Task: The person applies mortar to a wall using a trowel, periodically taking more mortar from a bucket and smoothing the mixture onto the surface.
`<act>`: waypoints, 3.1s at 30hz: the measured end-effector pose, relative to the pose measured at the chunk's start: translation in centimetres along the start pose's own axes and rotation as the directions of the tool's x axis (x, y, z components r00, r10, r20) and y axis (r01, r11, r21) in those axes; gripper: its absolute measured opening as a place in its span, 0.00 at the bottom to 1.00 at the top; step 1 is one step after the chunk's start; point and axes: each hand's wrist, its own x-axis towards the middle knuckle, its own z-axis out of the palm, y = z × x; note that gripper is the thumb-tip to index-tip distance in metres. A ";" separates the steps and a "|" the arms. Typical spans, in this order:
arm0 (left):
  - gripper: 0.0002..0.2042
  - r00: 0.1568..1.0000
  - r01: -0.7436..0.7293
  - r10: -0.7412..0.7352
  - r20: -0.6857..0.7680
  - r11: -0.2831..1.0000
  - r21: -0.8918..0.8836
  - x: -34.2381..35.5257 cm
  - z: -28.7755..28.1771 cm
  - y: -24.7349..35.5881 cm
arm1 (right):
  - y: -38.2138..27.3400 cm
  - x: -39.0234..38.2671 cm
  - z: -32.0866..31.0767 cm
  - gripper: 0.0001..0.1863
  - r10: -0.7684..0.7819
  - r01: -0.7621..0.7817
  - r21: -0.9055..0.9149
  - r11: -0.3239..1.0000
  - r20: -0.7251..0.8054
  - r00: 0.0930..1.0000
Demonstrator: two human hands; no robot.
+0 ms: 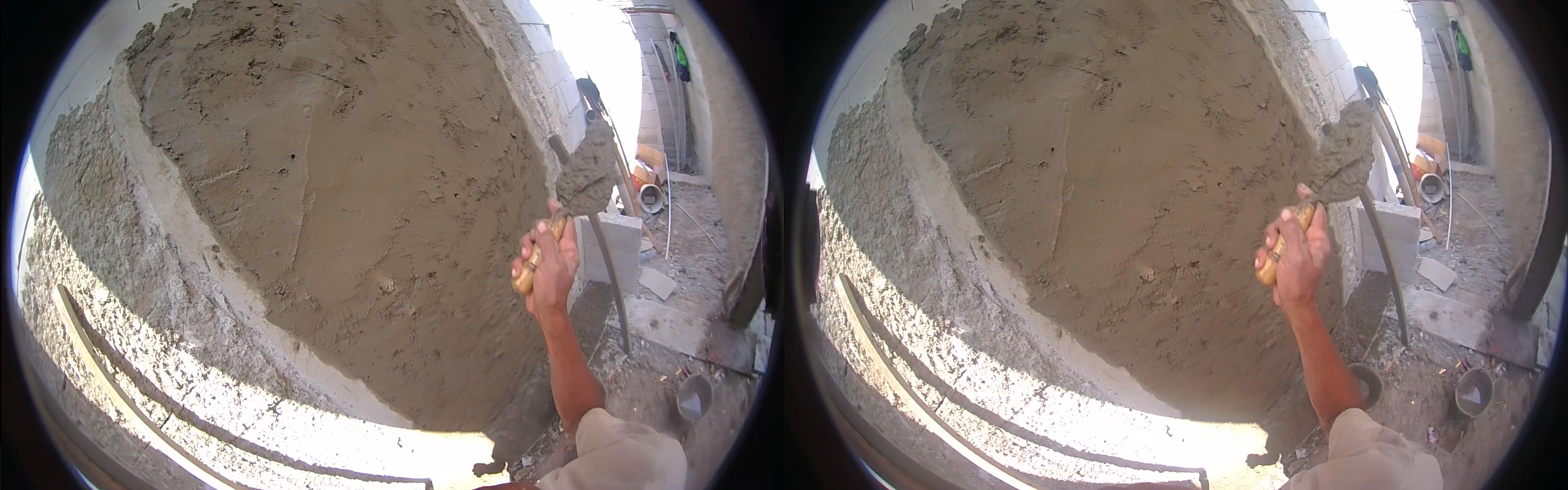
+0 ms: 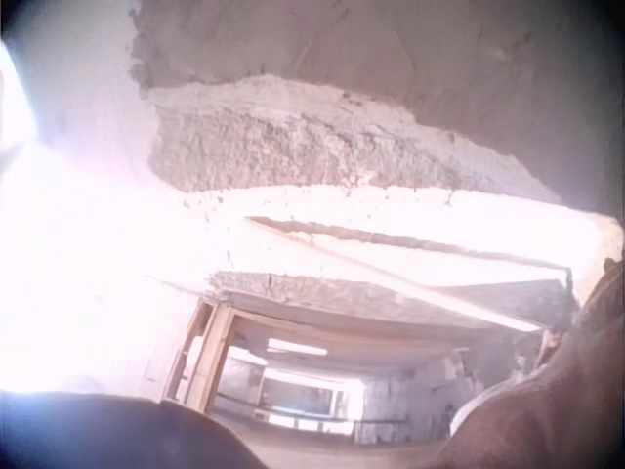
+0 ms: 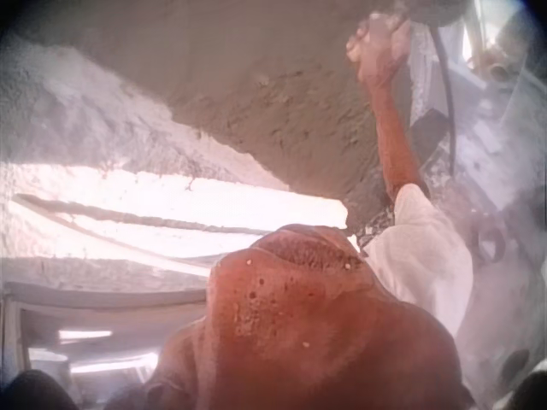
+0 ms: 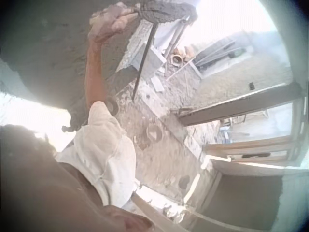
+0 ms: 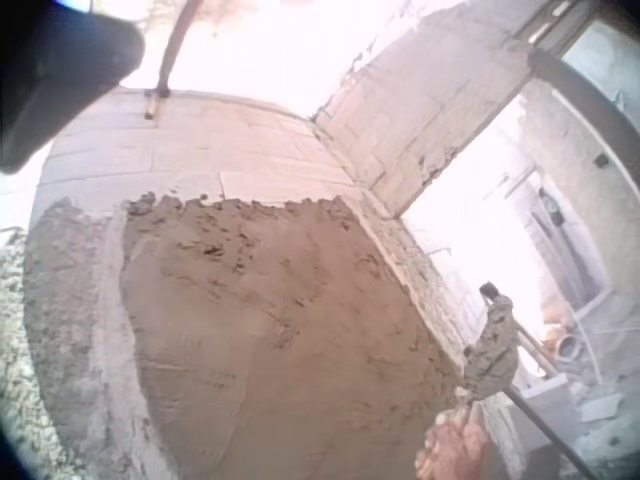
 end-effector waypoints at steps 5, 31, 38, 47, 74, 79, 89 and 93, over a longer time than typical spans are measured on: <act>0.26 0.987 0.049 -0.065 -0.144 0.992 -0.116 -5.5 -7.9 -3.4 | -1.4 13.0 17.1 0.12 -0.951 0.753 -0.627 0.200 0.061 0.304; 0.24 -0.196 -0.441 0.539 -0.819 0.697 0.565 -11.4 -45.0 28.9 | 8.4 14.6 33.9 0.21 -0.086 0.963 -0.267 0.029 0.960 0.268; 0.39 -0.248 -0.186 0.599 -0.762 0.742 0.644 10.3 -44.9 36.1 | 7.3 24.8 47.1 0.22 -0.265 0.925 -0.364 -0.113 0.908 0.325; 0.38 -0.413 0.012 0.582 -0.701 0.773 0.634 12.4 -43.9 38.3 | 3.3 38.3 51.2 0.27 -0.259 0.684 -0.729 -0.006 0.662 0.703; 0.36 -0.413 -0.020 0.566 -0.714 0.778 0.628 12.7 -44.1 38.1 | 4.5 35.3 42.6 0.28 -0.010 0.486 -0.767 0.418 0.531 0.847; 0.35 -0.437 -0.055 0.562 -0.702 0.762 0.645 12.2 -44.3 37.9 | 7.6 25.0 37.0 0.28 0.137 0.630 -0.687 0.362 0.708 0.693; 0.35 -0.340 -0.231 0.621 -0.706 0.673 0.703 11.2 -43.4 33.7 | 15.6 1.0 -9.9 0.24 0.686 -0.225 -0.879 0.420 0.145 0.713; 0.32 -0.093 -0.457 0.649 -0.755 0.646 0.612 7.2 -33.1 28.1 | 10.3 -20.2 -41.0 0.27 0.700 -0.947 -0.296 0.126 -0.650 0.296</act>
